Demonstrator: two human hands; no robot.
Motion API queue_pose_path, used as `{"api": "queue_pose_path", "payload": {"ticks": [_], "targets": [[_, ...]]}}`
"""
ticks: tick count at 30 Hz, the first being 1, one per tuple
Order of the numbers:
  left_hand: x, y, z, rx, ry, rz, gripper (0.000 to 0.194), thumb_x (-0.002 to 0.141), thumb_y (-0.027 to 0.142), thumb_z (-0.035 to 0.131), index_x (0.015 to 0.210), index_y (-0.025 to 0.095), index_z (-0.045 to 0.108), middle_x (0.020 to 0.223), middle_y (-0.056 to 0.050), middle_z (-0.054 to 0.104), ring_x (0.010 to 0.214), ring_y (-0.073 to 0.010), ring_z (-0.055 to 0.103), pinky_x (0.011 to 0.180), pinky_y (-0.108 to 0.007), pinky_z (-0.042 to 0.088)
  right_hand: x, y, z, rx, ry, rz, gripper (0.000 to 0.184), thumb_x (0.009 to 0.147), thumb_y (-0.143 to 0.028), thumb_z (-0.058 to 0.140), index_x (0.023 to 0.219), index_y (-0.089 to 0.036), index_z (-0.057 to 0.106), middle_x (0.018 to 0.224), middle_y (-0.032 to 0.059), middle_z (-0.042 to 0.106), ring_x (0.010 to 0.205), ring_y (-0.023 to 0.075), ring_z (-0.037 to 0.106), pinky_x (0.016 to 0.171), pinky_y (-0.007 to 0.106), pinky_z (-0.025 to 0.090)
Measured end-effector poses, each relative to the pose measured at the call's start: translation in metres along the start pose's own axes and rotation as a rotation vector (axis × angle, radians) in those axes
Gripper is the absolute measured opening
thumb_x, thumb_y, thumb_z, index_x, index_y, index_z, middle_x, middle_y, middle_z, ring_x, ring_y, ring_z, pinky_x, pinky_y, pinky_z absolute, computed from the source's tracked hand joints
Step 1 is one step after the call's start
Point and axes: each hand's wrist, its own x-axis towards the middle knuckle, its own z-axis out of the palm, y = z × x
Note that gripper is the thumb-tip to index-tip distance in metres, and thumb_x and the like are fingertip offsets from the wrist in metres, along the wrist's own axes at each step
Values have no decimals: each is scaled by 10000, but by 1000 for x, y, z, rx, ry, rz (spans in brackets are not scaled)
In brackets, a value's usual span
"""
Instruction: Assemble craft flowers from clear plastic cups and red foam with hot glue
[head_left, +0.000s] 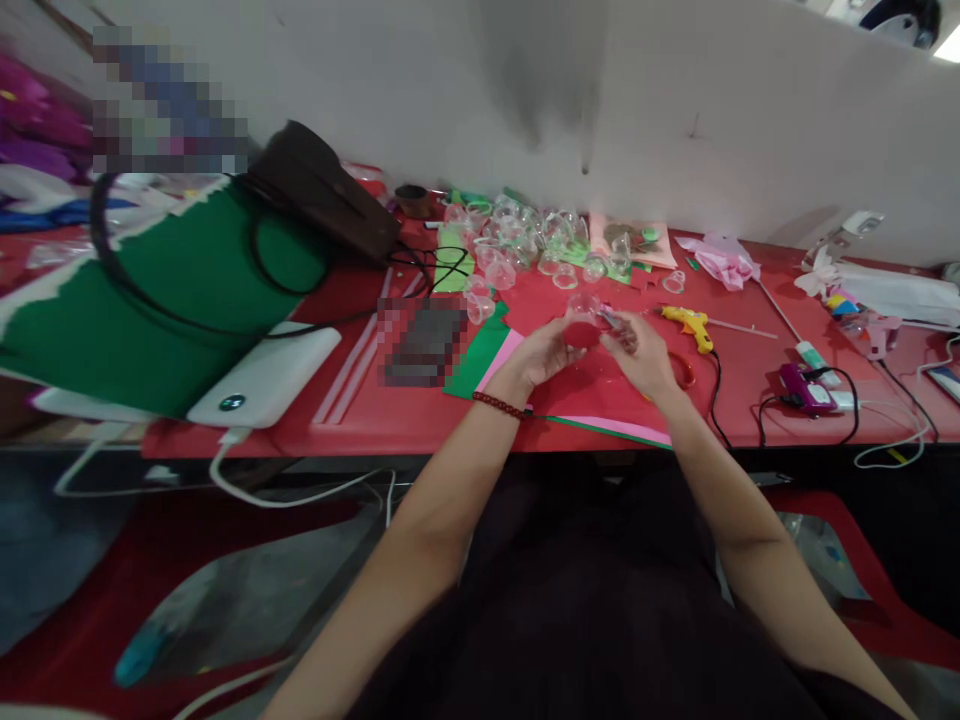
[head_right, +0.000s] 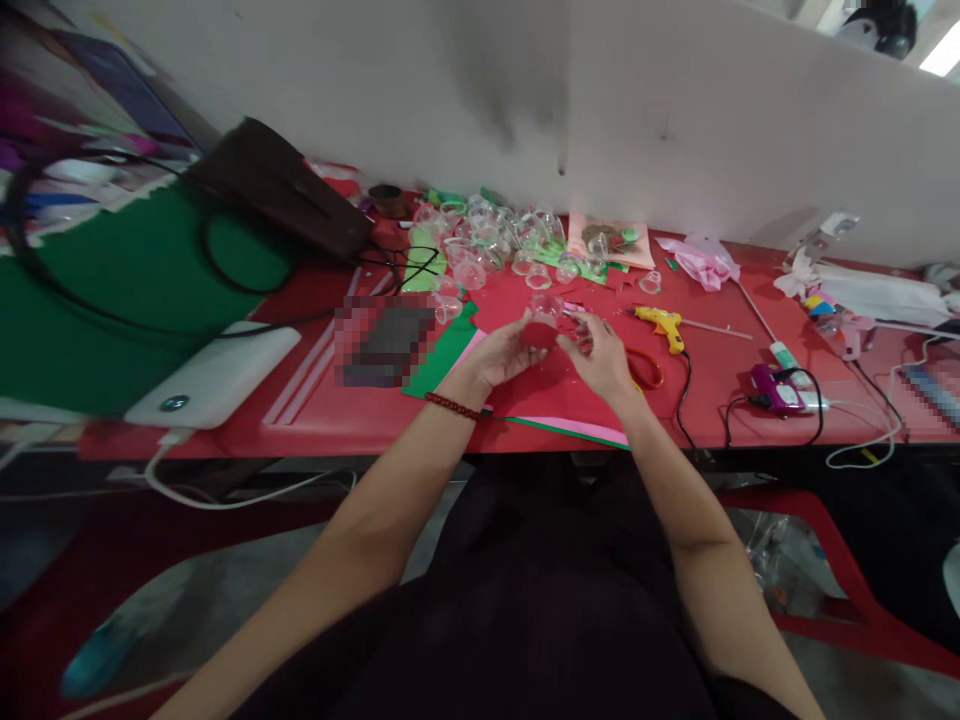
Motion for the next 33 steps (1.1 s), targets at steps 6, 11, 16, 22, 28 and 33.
{"api": "queue_pose_path", "payload": {"ticks": [6, 11, 16, 22, 28, 33], "targets": [[-2, -9, -2, 206, -50, 115, 408, 907, 583, 809, 1131, 300, 619, 682, 89, 594, 585, -92, 645, 715, -245, 616, 10, -2, 32, 323, 141, 89, 379, 891, -548, 742, 1124, -255, 794, 981, 31, 785, 856, 195, 684, 847, 360, 598], [5, -11, -11, 563, 48, 411, 442, 952, 623, 710, 1113, 214, 759, 682, 1, 638, 599, -140, 611, 601, -258, 511, 15, 6, 28, 566, 209, 284, 441, 800, -624, 786, 1008, -234, 787, 720, -31, 668, 596, 136, 582, 598, 283, 509], [11, -11, -18, 785, 130, 738, 418, 765, 335, 895, 1162, 243, 803, 1243, -85, 717, 1131, -233, 654, 1021, -356, 530, 15, 9, 26, 799, 223, 484, 428, 724, -611, 866, 835, -228, 712, 582, -70, 596, 497, 99, 536, 503, 236, 426], [7, -16, -14, 651, -17, 579, 594, 645, 259, 967, 1211, 254, 786, 1342, -76, 715, 1236, -247, 651, 1076, -337, 497, 9, 8, 30, 867, 201, 484, 465, 675, -610, 887, 866, -226, 706, 569, -83, 588, 492, 89, 539, 484, 212, 420], [7, -19, -6, 439, 56, 354, 463, 545, 149, 990, 952, 181, 771, 894, -15, 764, 876, -166, 683, 850, -263, 518, 6, 12, 34, 670, 114, 327, 608, 908, -757, 610, 1222, -248, 721, 731, -19, 661, 600, 146, 633, 558, 269, 526], [0, -13, -3, 330, 12, 316, 354, 620, 182, 984, 899, 193, 767, 950, 8, 772, 838, -125, 693, 764, -224, 512, 5, 12, 27, 293, 157, -18, 602, 1053, -664, 450, 1525, -316, 588, 1464, 131, 619, 1227, 235, 690, 995, 409, 613]]}}
